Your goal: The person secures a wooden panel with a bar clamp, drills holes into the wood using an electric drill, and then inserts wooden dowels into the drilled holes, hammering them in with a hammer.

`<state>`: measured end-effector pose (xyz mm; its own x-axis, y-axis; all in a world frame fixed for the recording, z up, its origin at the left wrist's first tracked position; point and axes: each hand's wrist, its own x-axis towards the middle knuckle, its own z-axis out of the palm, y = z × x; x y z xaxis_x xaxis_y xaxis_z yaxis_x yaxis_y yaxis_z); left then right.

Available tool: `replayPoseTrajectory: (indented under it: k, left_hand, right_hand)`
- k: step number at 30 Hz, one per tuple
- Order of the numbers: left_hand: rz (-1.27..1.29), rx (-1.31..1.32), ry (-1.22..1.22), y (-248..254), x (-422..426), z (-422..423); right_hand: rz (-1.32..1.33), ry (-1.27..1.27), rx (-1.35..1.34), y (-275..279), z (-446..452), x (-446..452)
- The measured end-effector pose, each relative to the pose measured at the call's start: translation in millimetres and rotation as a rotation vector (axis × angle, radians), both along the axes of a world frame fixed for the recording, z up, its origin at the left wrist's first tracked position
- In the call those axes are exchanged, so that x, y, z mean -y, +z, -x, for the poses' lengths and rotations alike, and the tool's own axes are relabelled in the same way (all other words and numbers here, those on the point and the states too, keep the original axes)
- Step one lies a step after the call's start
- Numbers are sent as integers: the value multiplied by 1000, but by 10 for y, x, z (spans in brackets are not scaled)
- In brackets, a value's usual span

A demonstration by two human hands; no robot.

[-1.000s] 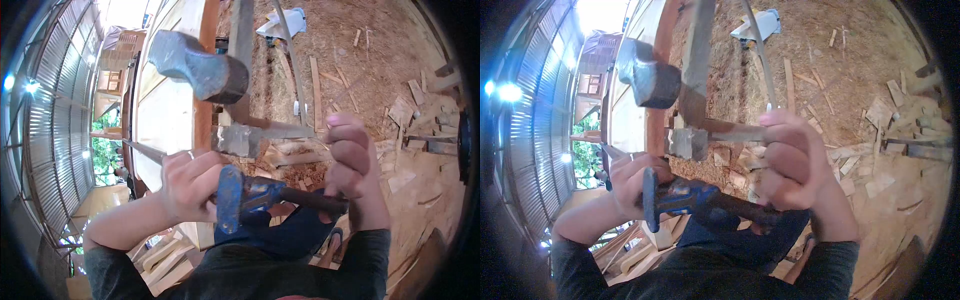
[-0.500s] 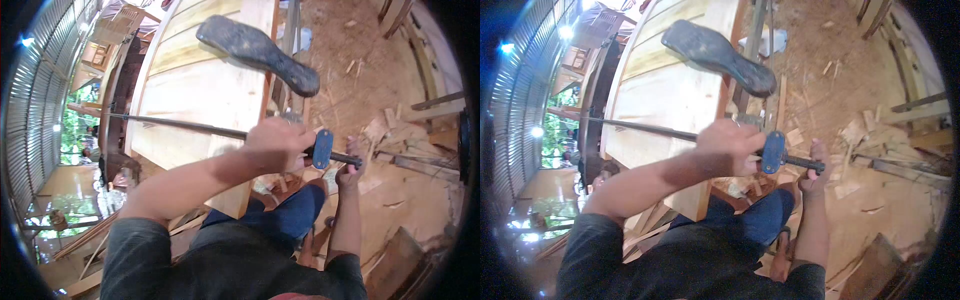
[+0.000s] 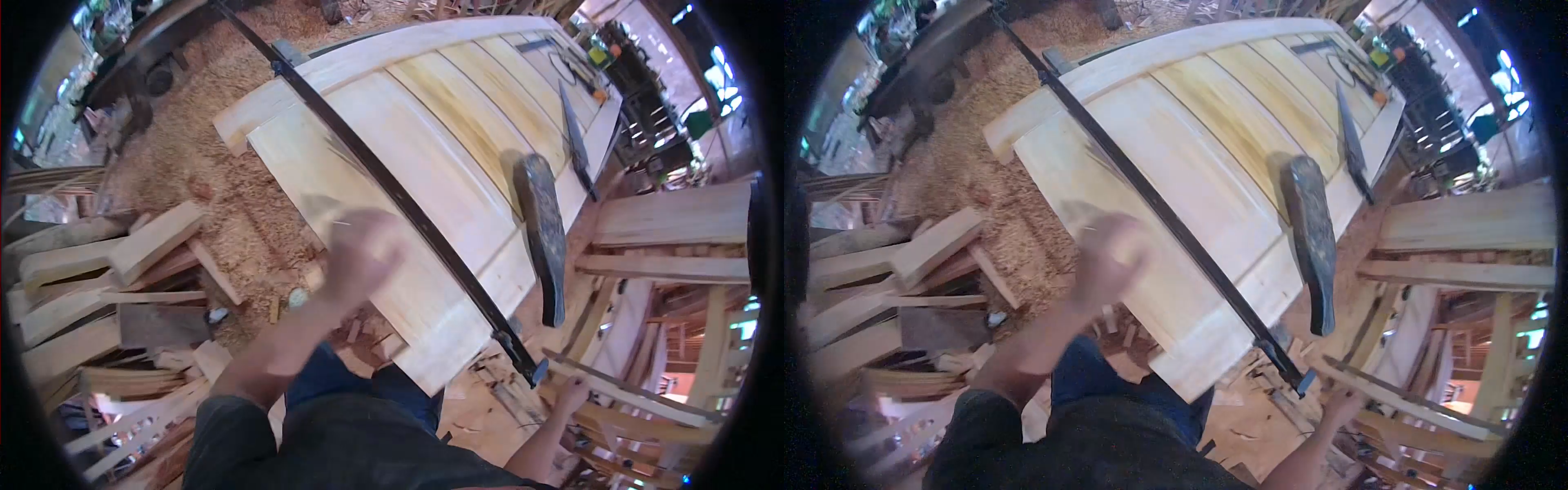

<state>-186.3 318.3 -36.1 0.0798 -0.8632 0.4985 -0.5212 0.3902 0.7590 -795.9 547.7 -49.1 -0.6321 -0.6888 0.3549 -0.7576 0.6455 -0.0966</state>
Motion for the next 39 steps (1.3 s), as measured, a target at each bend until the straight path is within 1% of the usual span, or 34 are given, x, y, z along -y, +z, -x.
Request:
replayPoseTrajectory:
  k: [2,3,4,5,6,8,9,10,11,12,14,17,21,24,27,30,32,33,36,39]
  left_hand:
    - [-98,-50,290,-237,211,-1095]
    - [-121,-131,359,-329,276,-1335]
    - [-146,-206,444,-500,283,-1514]
    - [-182,-280,533,-679,302,-1690]
    - [-331,-684,411,-961,356,-1640]
    - [-608,-1042,26,-1247,378,-1429]
    - [-781,-1173,-126,-1382,390,-1327]
    - [-631,-1158,-54,-1261,392,-1302]
    - [-553,-1297,21,-1193,368,-1221]
    - [-730,-1340,-89,-1136,374,-1370]
    - [-773,-1240,-167,-1285,375,-1374]
    - [-651,-1178,-181,-1393,383,-1332]
    - [-657,-1248,-198,-1406,409,-1427]
    - [-738,-1206,-304,-1436,423,-1486]
    - [-704,-1236,-324,-1438,433,-1524]
    - [-663,-1276,-283,-1447,430,-1459]
    - [-697,-1249,-279,-1435,413,-1452]
    - [-717,-1229,-274,-1405,405,-1461]
    - [-674,-1212,-130,-1390,375,-1361]
    - [-691,-1210,-155,-1297,390,-1431]
  right_hand:
    - [22,177,66,711,-884,939]
    - [-73,182,-33,920,-1584,1435]
    - [15,449,-32,859,-2249,1904]
    - [-50,538,-17,750,-2803,2297]
    - [-174,436,97,681,-3436,2606]
    - [-326,308,392,87,-3610,3113]
    - [-267,228,544,-74,-3869,3183]
    - [-203,147,693,-237,-4094,3235]
    - [-170,154,671,-289,-3840,3237]
    - [-161,159,705,-215,-3939,3198]
    - [-132,175,789,-127,-4263,3163]
    - [-161,162,819,-121,-4332,3194]
    - [-59,155,761,-148,-4359,3145]
    - [-24,158,796,-196,-4321,3159]
    - [-89,168,844,-128,-4383,3131]
    - [-122,206,761,-122,-4322,3153]
    - [-101,160,751,-135,-4360,3159]
    - [-92,135,752,-143,-4386,3165]
    - [-129,183,804,-161,-4291,3168]
    - [-162,206,839,-134,-4241,3173]
